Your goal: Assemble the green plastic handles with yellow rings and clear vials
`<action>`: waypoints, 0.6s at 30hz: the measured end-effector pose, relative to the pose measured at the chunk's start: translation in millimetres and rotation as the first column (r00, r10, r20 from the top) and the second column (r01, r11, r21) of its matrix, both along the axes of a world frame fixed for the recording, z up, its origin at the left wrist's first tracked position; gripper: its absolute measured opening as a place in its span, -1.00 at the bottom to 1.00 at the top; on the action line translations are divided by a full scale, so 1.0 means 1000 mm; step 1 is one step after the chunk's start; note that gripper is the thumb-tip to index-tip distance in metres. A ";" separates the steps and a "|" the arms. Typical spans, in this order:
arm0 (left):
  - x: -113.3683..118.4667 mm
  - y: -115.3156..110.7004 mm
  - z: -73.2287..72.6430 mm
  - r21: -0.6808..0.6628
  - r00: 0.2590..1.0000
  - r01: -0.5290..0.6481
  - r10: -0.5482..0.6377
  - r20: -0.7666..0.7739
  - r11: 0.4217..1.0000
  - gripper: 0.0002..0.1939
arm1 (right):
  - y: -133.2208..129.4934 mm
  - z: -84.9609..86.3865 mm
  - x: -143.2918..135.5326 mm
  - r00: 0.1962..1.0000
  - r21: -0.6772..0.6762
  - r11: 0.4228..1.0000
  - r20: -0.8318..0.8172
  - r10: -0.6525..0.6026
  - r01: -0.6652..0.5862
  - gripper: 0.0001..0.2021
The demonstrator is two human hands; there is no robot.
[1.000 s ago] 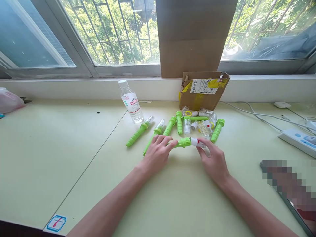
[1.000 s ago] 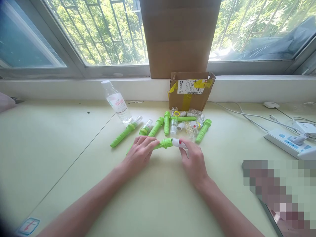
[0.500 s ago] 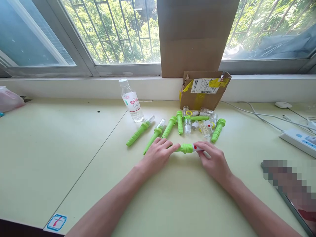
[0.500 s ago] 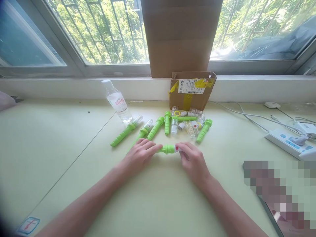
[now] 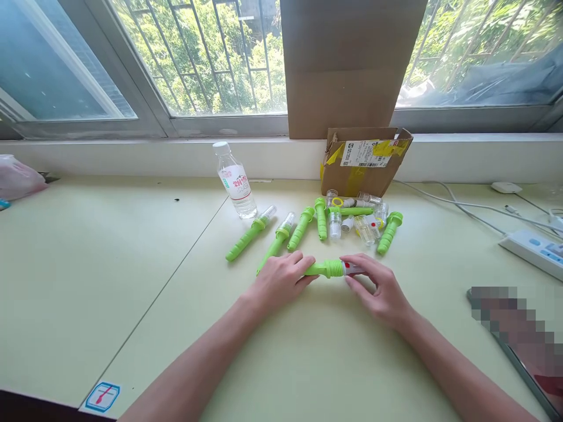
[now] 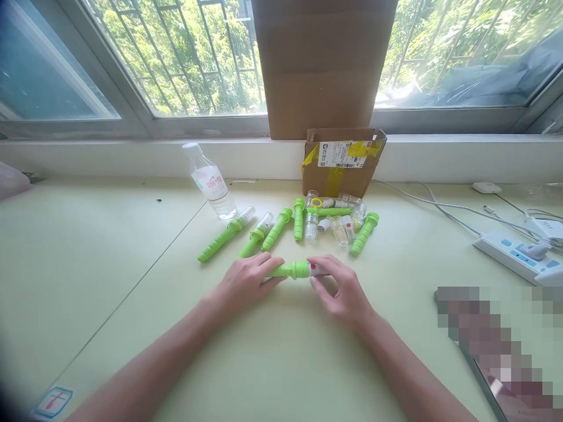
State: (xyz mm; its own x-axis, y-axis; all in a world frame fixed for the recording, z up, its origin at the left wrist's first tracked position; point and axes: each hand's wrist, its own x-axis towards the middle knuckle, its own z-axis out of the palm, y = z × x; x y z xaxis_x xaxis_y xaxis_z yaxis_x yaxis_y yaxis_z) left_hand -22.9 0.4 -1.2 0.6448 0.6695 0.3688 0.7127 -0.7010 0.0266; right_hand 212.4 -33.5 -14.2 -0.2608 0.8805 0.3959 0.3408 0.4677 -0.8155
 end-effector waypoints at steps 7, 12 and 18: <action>0.000 0.000 0.002 0.012 0.995 -0.017 0.016 0.102 1.000 -0.71 | 0.002 -0.003 -0.002 0.986 -0.210 0.978 -0.160 -0.040 0.005 -0.75; 0.001 -0.001 0.001 0.051 0.988 0.001 -0.009 0.157 0.999 -0.71 | 0.002 0.003 -0.002 0.973 -0.421 0.907 -0.202 -0.113 0.018 -0.70; 0.003 -0.001 0.000 0.129 0.988 0.019 -0.039 0.152 0.991 -0.74 | 0.001 0.006 -0.001 0.983 -0.485 0.873 -0.130 -0.132 0.053 -0.65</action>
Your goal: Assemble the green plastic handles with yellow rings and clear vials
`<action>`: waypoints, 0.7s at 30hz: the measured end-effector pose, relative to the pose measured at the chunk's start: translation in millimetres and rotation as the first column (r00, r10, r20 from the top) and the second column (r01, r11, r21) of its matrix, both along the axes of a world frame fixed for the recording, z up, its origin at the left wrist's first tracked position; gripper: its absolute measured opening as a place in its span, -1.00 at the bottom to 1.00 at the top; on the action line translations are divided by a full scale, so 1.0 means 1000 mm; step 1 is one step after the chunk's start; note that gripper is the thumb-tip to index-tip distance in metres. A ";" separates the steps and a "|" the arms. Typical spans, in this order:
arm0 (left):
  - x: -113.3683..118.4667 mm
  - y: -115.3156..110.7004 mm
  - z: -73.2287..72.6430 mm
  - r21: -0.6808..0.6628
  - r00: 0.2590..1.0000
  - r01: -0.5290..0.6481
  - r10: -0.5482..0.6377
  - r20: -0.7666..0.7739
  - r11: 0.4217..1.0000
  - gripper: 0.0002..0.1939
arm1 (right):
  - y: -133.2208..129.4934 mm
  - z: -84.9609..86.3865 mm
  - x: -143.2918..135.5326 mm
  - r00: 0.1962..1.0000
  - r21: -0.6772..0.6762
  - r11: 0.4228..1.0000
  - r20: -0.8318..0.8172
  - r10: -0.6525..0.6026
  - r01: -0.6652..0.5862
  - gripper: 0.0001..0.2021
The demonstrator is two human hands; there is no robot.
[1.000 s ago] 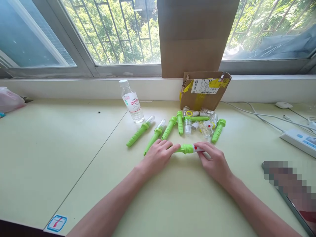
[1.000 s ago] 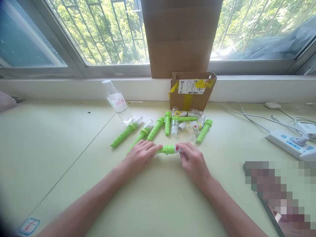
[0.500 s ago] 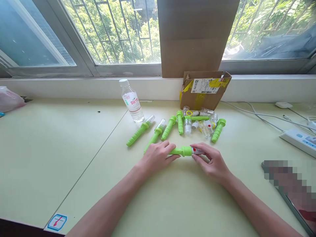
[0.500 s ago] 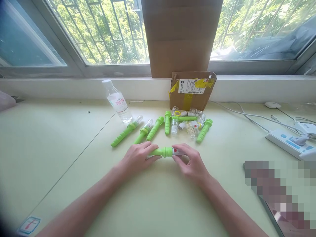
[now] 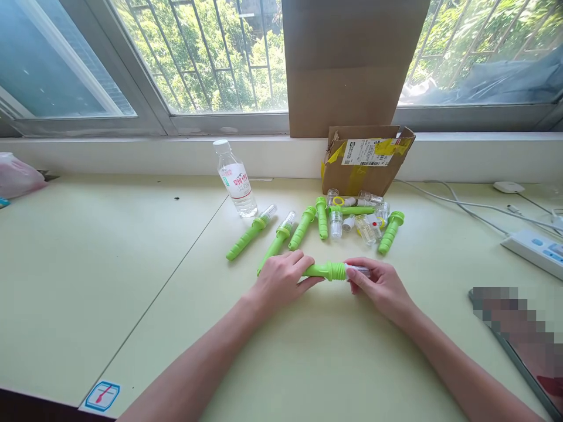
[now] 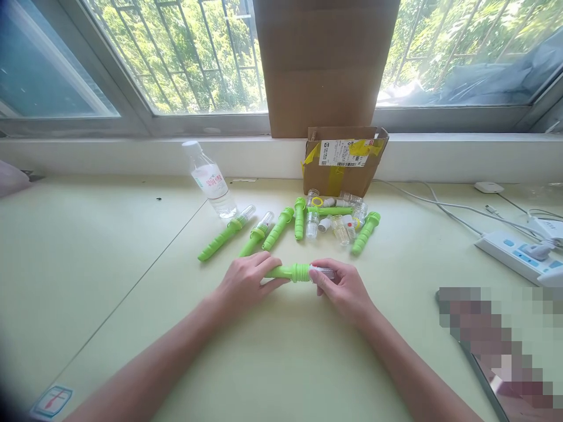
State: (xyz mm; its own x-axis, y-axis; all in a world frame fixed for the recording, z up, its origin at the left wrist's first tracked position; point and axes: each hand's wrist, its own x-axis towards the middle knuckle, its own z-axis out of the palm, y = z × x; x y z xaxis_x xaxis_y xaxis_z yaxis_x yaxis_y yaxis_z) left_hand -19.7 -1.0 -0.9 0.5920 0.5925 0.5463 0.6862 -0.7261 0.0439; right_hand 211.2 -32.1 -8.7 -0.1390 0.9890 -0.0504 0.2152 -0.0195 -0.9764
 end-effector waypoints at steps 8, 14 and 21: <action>0.004 -0.003 -0.001 0.060 0.999 0.021 -0.019 -0.036 0.998 -0.74 | -0.002 0.005 -0.004 0.998 0.024 0.999 0.044 -0.036 0.035 -0.55; 0.004 -0.002 -0.001 0.049 0.999 0.004 -0.002 -0.039 0.999 -0.74 | -0.004 0.004 -0.005 0.996 0.054 0.998 0.081 -0.031 0.027 -0.57; 0.006 -0.004 0.000 0.013 0.999 -0.011 0.012 -0.038 1.000 -0.73 | -0.004 0.004 -0.006 1.000 0.062 0.998 0.004 -0.001 0.001 -0.68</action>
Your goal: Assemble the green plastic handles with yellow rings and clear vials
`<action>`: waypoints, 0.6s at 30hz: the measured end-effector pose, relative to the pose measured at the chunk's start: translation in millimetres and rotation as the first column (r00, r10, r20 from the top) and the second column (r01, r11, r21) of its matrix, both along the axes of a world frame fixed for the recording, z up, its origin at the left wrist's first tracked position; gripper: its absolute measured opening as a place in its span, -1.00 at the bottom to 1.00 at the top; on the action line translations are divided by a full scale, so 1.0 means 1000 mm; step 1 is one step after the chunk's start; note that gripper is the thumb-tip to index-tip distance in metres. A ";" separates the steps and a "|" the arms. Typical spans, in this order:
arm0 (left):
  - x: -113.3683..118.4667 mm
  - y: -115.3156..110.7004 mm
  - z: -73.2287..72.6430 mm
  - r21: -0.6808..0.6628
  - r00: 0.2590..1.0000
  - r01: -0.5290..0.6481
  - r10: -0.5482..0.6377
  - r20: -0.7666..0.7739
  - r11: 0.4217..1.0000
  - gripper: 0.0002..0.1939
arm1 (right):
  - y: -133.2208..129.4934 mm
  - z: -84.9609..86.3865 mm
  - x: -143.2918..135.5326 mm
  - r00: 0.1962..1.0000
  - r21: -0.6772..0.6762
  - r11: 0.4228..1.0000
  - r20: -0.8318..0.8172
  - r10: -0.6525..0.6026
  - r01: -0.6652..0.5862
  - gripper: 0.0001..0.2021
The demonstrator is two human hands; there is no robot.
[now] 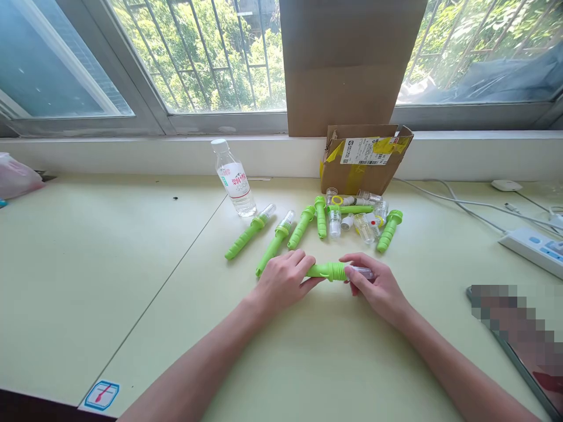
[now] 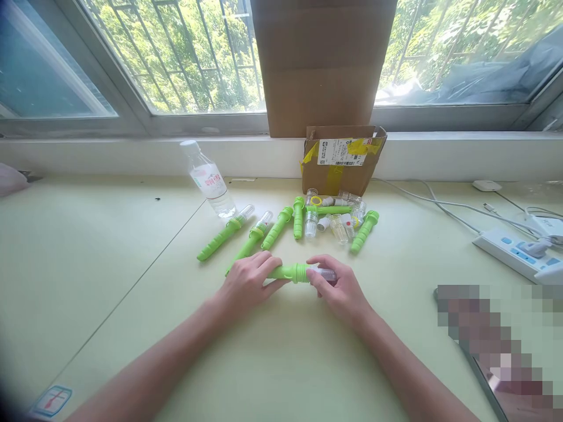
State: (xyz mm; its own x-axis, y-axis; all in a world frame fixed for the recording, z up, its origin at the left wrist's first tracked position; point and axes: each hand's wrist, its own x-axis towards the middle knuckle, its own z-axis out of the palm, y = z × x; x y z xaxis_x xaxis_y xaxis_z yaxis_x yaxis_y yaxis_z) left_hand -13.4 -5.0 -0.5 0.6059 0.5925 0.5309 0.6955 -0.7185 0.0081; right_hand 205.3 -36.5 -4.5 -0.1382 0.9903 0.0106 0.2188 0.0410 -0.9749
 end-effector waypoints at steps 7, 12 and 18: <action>0.000 0.000 -0.001 -0.020 1.000 -0.003 0.003 -0.006 1.000 -0.75 | 0.001 0.001 -0.001 1.000 0.002 1.000 0.011 0.025 -0.026 -0.71; 0.000 0.000 -0.002 -0.011 1.000 -0.006 0.006 0.000 1.000 -0.75 | 0.000 0.002 0.000 0.999 0.005 0.999 0.002 0.037 -0.037 -0.72; 0.000 0.000 -0.001 -0.008 1.000 -0.012 0.012 0.009 1.000 -0.75 | -0.001 0.004 0.002 0.998 0.010 0.998 -0.027 0.065 -0.064 -0.74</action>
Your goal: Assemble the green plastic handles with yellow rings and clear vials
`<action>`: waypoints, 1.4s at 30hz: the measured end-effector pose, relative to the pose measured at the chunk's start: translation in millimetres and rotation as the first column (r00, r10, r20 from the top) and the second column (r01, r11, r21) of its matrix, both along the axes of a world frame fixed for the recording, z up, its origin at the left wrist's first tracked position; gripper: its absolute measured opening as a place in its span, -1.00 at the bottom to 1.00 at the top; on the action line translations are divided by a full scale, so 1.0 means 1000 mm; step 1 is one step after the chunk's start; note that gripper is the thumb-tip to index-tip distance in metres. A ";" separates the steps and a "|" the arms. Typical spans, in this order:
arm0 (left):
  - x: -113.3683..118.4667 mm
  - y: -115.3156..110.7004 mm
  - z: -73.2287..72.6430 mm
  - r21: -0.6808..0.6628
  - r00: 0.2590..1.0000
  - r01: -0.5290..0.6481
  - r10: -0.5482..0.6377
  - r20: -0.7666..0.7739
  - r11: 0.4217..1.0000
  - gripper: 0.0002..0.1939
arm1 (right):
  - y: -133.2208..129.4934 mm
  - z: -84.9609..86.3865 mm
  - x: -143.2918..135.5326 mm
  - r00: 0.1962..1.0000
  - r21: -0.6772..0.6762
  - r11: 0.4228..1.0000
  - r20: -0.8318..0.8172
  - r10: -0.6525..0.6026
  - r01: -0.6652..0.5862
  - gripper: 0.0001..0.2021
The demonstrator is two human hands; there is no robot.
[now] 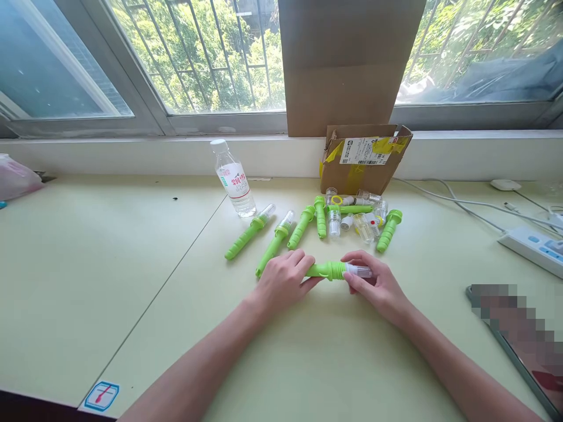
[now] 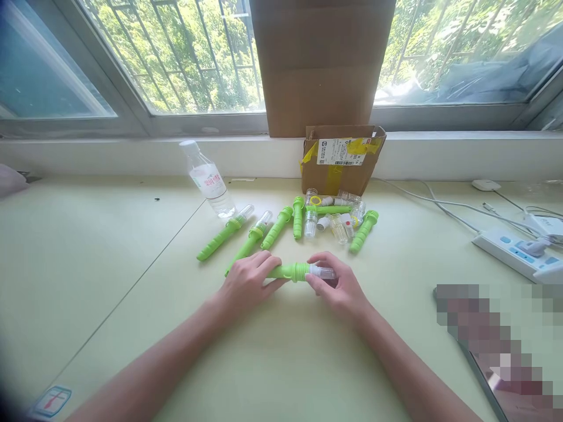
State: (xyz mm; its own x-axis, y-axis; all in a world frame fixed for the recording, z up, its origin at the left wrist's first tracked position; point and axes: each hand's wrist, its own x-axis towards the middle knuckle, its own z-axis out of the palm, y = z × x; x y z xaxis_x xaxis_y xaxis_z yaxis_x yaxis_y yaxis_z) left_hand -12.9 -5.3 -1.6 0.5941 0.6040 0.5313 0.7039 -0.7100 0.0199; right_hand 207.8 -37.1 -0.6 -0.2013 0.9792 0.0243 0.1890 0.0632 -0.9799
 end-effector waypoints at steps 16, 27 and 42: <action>0.000 0.000 -0.001 0.059 1.000 0.014 -0.013 -0.018 0.998 -0.79 | 0.002 -0.004 -0.002 0.993 -0.051 0.993 0.063 -0.099 0.102 -0.57; 0.002 -0.002 -0.001 0.048 0.999 -0.041 0.041 0.006 0.998 -0.91 | 0.002 -0.001 -0.001 0.999 0.032 0.999 -0.005 -0.036 0.036 -0.66; 0.002 -0.001 -0.001 0.074 0.999 -0.026 0.028 -0.025 0.997 -0.90 | 0.003 -0.007 -0.002 0.995 -0.051 0.994 0.049 -0.091 0.093 -0.60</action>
